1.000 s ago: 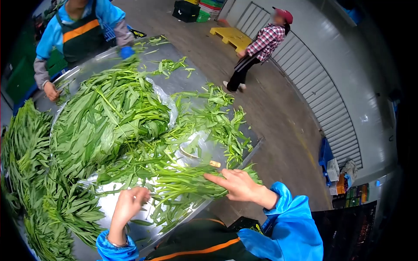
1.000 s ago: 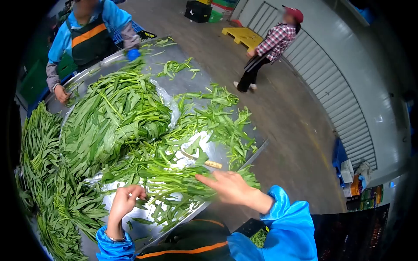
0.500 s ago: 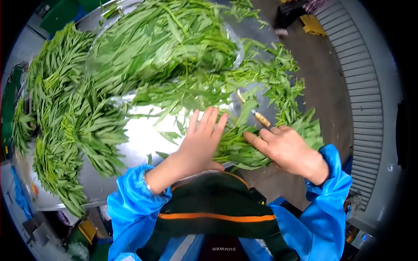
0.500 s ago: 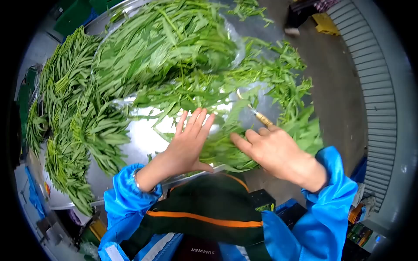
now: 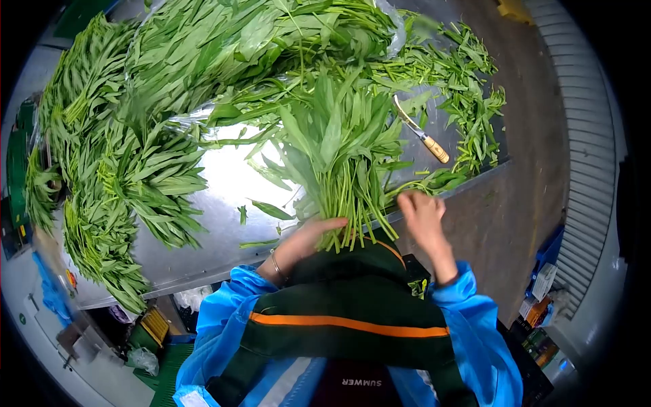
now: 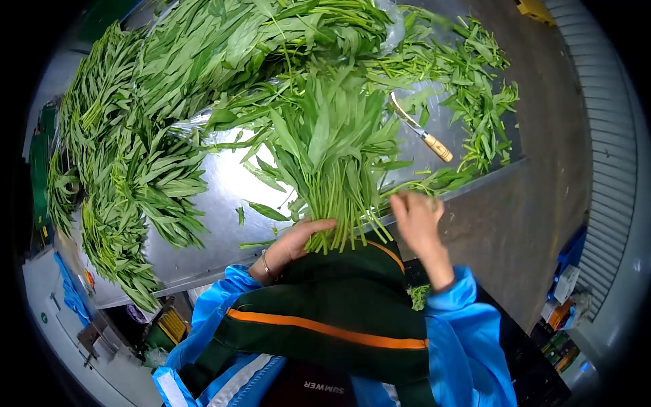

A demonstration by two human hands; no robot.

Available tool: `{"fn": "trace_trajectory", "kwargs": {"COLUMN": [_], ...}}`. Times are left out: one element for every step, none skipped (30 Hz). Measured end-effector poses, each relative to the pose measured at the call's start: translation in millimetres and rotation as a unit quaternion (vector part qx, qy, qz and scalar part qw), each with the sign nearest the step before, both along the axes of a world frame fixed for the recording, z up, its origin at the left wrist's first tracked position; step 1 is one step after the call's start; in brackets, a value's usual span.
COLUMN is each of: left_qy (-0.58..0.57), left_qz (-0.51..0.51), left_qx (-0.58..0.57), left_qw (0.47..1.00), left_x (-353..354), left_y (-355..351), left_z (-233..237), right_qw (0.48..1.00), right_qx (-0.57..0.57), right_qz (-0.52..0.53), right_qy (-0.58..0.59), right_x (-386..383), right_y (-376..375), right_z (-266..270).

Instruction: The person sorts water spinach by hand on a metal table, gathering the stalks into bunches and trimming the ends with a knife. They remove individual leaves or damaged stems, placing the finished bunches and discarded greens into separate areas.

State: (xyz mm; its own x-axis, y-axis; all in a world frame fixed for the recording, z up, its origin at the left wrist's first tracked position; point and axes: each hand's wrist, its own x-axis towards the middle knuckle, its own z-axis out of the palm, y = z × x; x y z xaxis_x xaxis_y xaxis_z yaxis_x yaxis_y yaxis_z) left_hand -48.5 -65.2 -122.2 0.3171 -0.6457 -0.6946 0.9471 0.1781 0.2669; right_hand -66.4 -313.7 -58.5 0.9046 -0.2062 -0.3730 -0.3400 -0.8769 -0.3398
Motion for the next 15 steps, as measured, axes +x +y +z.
{"fn": "trace_trajectory", "kwargs": {"left_qy": [-0.010,-0.018,-0.025,-0.093,-0.162,-0.235,-0.174,-0.105,-0.032,0.043,0.051,0.052,0.069,0.088,0.090], "left_qz": [-0.007,-0.014,-0.020,-0.044,-0.066,-0.088,-0.035,0.008,0.052,0.098,0.113,0.115,0.129,0.143,0.139], "left_qx": [0.002,0.004,0.006,0.002,0.000,-0.003,-0.037,-0.078,-0.116,-0.151,-0.165,-0.153,-0.179,-0.207,-0.194], "left_qw": [1.000,1.000,0.999,0.995,0.985,0.968,0.983,0.991,0.991,0.983,0.978,0.980,0.973,0.964,0.967], "left_x": [2,4,4,1,0,3,8,14,15,13,12,12,13,13,12], "left_y": [-2,-5,-8,-11,-13,-13,-11,-7,-1,4,3,3,4,4,4], "left_z": [2,6,9,12,15,21,45,55,62,65,55,43,38,34,31], "right_qw": [0.999,0.998,0.998,0.998,0.993,0.983,0.977,0.955,0.905,0.825,0.820,0.793,0.764,0.733,0.716], "right_qx": [-0.034,-0.044,-0.023,0.009,0.039,0.069,0.132,0.252,0.366,0.469,0.484,0.501,0.516,0.526,0.558], "right_qz": [0.008,0.004,0.001,-0.006,0.028,0.062,0.024,-0.093,-0.207,-0.315,-0.305,-0.343,-0.379,-0.415,-0.394], "right_qy": [-0.025,-0.040,-0.062,-0.061,-0.108,-0.160,-0.166,-0.122,-0.072,-0.016,-0.001,0.040,0.078,0.116,0.143], "right_x": [-20,-28,-31,-35,-33,-28,-26,-21,-15,-10,-3,2,9,13,15], "right_y": [13,27,40,52,66,75,79,76,73,70,68,71,74,75,74], "right_z": [-8,-10,-9,-13,-5,11,26,28,28,24,13,10,10,10,10]}}
